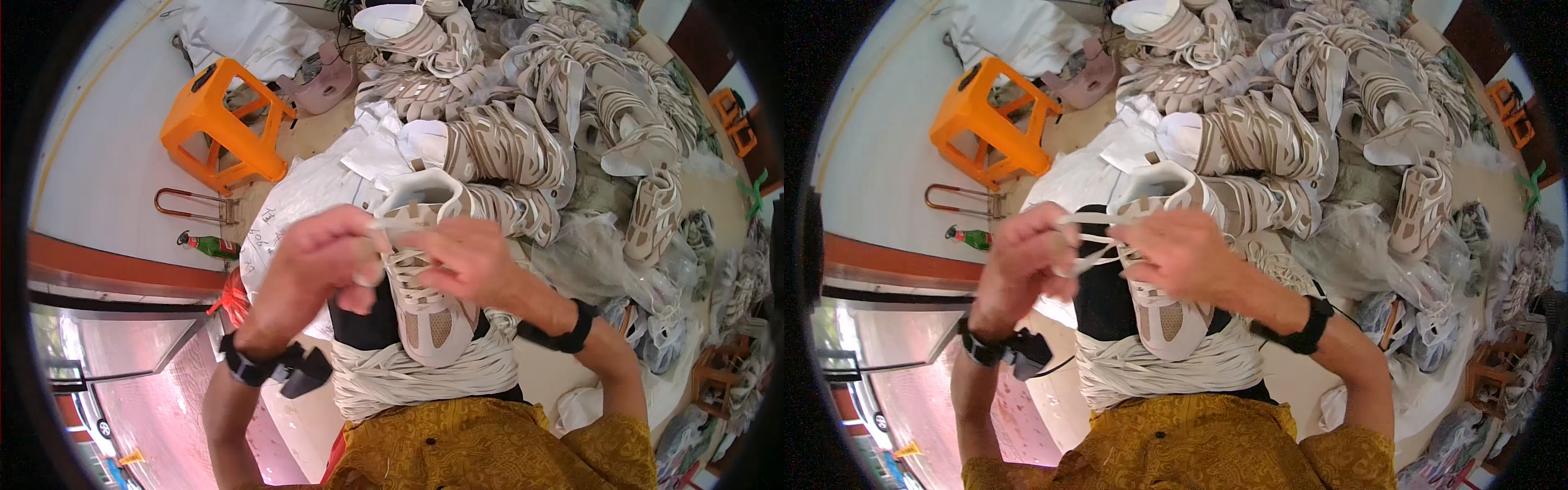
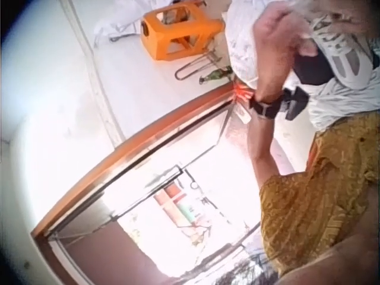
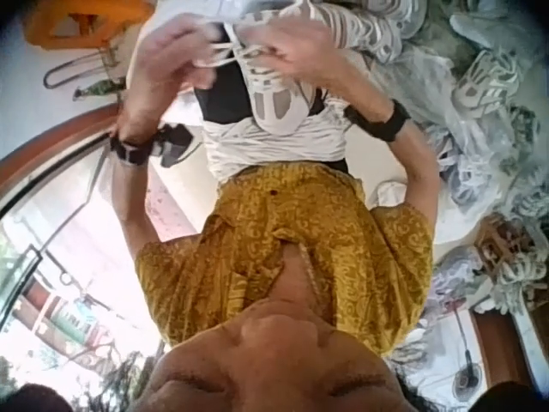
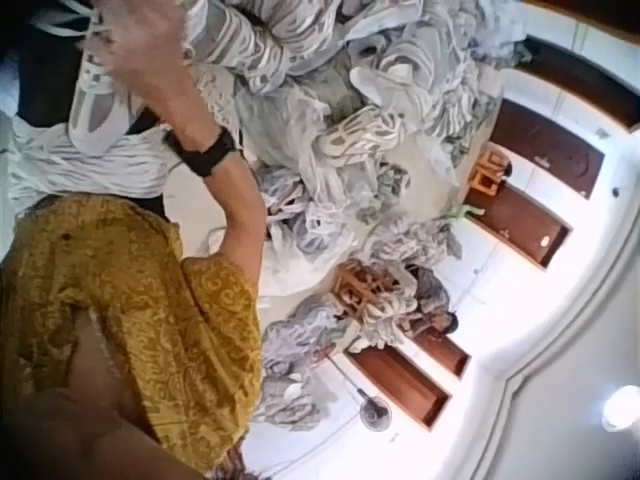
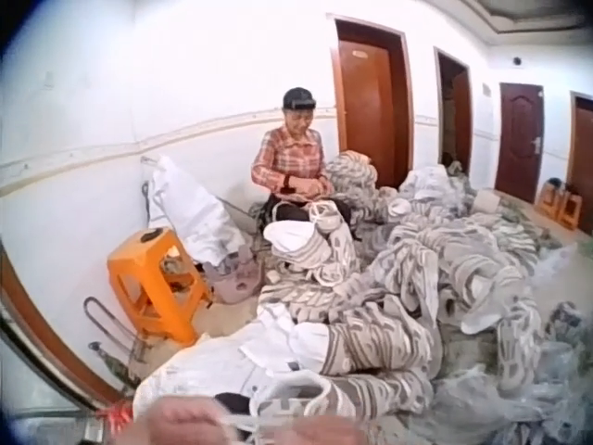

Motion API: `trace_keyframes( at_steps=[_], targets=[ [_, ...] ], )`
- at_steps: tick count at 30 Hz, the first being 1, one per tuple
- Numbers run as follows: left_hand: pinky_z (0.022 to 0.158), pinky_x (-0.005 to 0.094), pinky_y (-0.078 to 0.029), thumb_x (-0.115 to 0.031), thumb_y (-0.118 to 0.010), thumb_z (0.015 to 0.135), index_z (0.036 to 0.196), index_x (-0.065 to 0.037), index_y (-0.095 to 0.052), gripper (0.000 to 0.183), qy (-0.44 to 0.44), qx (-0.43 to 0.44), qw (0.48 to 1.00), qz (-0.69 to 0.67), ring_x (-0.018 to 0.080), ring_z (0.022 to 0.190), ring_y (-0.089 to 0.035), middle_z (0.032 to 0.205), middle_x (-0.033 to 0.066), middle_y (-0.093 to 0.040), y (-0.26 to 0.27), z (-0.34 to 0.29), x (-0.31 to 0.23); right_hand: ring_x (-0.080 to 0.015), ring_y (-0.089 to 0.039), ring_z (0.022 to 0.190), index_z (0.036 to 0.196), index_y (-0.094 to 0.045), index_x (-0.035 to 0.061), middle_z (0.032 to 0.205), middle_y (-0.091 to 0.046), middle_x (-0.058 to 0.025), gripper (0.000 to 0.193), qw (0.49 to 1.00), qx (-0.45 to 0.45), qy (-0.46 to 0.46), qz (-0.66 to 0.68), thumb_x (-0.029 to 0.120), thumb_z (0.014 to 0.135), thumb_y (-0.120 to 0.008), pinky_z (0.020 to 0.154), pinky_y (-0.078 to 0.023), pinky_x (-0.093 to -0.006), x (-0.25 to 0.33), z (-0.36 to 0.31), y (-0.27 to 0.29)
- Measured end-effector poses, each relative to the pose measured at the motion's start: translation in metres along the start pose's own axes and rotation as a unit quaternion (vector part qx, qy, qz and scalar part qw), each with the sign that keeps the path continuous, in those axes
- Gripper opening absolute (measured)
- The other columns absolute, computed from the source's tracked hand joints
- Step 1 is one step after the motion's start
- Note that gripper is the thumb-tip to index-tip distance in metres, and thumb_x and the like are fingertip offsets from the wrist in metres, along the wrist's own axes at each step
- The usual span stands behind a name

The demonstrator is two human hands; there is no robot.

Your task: Lacing a pair of athletic shoes and inspecting the components in a manufacturing environment.

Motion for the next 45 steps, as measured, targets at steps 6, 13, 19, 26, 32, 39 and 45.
trace_keyframes(
  at_steps=[6,13,19,26,32,39,45],
  targets=[
    [0.054,0.0194,-0.042,-0.011,-0.049,0.086,0.093,0.000,-0.055,0.015,-0.169,0.001,0.986,0.001,0.0113,0.065,-0.056,0.075,0.0063,-0.058,0.012,0.022,0.014,-0.0155,-0.054,0.055,0.076,-0.063,0.0053,0.062,-0.055,-0.0035,0.011,0.984,0.045,-0.078,0.156,0.015,0.070,-0.064,0.049,-0.041,-0.0268,-0.003,0.011,-0.016],
    [0.096,0.0321,-0.040,0.001,-0.044,0.084,0.097,0.009,-0.050,0.017,-0.341,-0.037,0.806,-0.482,0.0250,0.108,-0.048,0.106,0.0181,-0.053,0.146,0.030,0.073,-0.0098,-0.043,0.048,0.083,-0.056,-0.0021,0.060,-0.049,-0.0024,0.013,0.807,-0.266,-0.277,0.448,0.009,0.082,-0.050,0.043,-0.034,-0.0221,-0.060,-0.021,0.091],
    [0.096,0.0318,-0.040,0.002,-0.044,0.085,0.105,0.013,-0.042,0.023,-0.343,-0.350,0.818,-0.301,0.0248,0.104,-0.049,0.111,0.0203,-0.048,0.292,0.005,0.170,-0.0106,-0.045,0.055,0.087,-0.055,0.0012,0.066,-0.049,-0.0019,0.017,0.757,-0.311,-0.293,0.494,0.017,0.086,-0.050,0.045,-0.033,-0.0223,-0.120,-0.082,0.168],
    [0.081,0.0274,-0.045,-0.010,-0.050,0.085,0.108,0.007,-0.049,0.028,-0.228,-0.413,0.872,-0.133,0.0182,0.086,-0.054,0.096,0.0102,-0.054,0.254,0.013,0.163,-0.0092,-0.045,0.061,0.091,-0.055,0.0014,0.075,-0.052,-0.0024,0.018,0.767,-0.343,-0.379,0.388,0.018,0.086,-0.052,0.046,-0.032,-0.0211,-0.140,-0.112,0.195],
    [0.065,0.0232,-0.042,-0.008,-0.052,0.083,0.105,0.006,-0.052,0.026,-0.247,-0.522,0.815,0.039,0.0115,0.068,-0.051,0.084,0.0049,-0.054,0.202,0.028,0.084,-0.0087,-0.045,0.061,0.095,-0.054,0.0014,0.084,-0.053,-0.0036,0.017,0.756,-0.353,-0.300,0.462,0.016,0.087,-0.050,0.047,-0.033,-0.0202,-0.149,-0.111,0.221],
    [0.045,0.0155,-0.029,-0.009,-0.049,0.084,0.105,0.005,-0.051,0.025,-0.248,-0.267,0.912,-0.186,0.0033,0.052,-0.035,0.076,-0.0010,-0.049,0.173,0.052,0.085,-0.0095,-0.047,0.061,0.086,-0.059,-0.0001,0.086,-0.056,-0.0064,0.014,0.842,-0.264,-0.255,0.395,0.011,0.083,-0.051,0.053,-0.038,-0.0225,-0.120,-0.072,0.172],
    [0.038,0.0168,-0.026,-0.011,-0.054,0.081,0.093,-0.001,-0.059,0.017,-0.081,-0.262,0.962,-0.017,0.0016,0.045,-0.034,0.069,-0.0021,-0.052,0.085,0.053,0.092,-0.0184,-0.054,0.078,0.065,-0.060,0.0103,0.074,-0.057,-0.0008,0.002,0.977,0.133,0.072,-0.150,0.011,0.065,-0.059,0.074,-0.040,-0.0321,-0.039,0.022,0.019]
  ],
)
Point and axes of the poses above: each hand's wrist, its own z-axis towards the middle knuckle, its own y-axis out of the back of the hand, x = y × z, the point moved 1 cm from there along z, towards the middle knuckle
